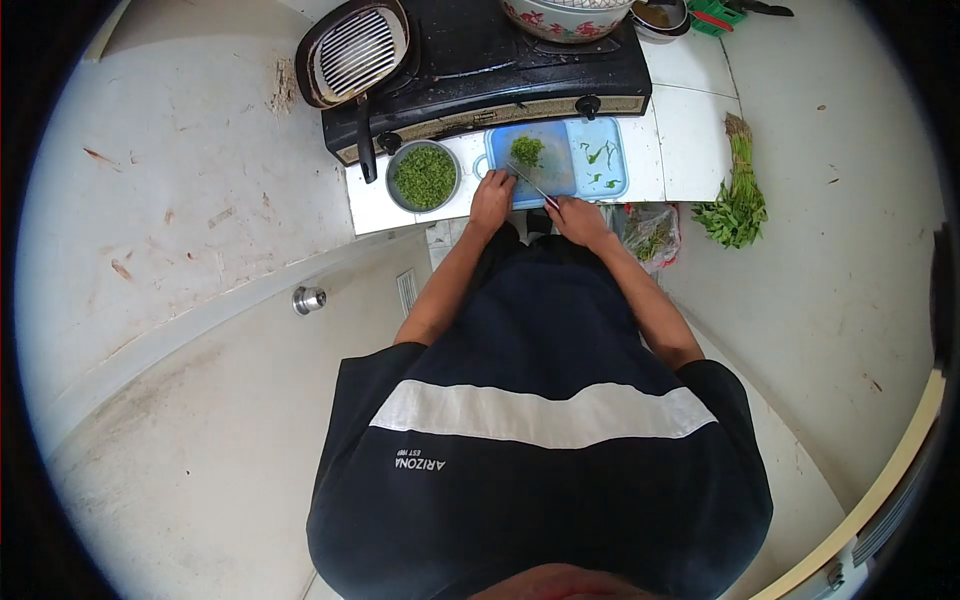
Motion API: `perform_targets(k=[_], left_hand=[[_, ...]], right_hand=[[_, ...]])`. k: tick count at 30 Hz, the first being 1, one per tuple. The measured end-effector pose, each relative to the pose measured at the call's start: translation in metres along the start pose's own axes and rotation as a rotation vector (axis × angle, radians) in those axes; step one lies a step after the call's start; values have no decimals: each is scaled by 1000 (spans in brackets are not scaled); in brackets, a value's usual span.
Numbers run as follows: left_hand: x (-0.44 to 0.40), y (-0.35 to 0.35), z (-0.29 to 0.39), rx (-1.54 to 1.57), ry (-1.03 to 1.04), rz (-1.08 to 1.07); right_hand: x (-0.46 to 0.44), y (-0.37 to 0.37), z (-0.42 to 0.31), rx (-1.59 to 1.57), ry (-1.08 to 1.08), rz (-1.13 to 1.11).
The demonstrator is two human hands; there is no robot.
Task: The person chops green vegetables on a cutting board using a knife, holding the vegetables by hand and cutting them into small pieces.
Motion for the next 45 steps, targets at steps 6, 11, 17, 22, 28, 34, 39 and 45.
perform_targets(k=[6, 11, 17, 22, 28, 34, 39, 45], left_hand=[[-1, -3, 2, -41, 7, -40], [1, 2, -1, -69, -3, -35], [1, 3, -3, -47, -4, -52], [0, 1, -2, -64, 6, -66], [0, 0, -2, -30, -9, -54], [0, -3, -4, 60, -38, -15], [-1, -6, -10, 180, -98, 56], [-2, -7, -10, 196, -123, 24]], right_hand=[[-8, -5, -4, 74, 27, -52], [-11, -10, -3, 93, 26, -77], [0, -8, 12, 106, 46, -28], [-3, -6, 9, 105, -10, -84], [-18, -7, 3, 125, -54, -57], [-5, -4, 13, 85, -1, -79], [0, -7, 14, 76, -14, -39], [1, -7, 5, 57, -28, -62]])
Point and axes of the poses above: each hand's wrist, its own x-axis away from the middle knuckle, its own y-axis out of the palm, z = x × y, the point moved 6 cm from there along -x, towards the middle knuckle, and after that the axes turned 12 degrees about -z, right-handed, at the moved point
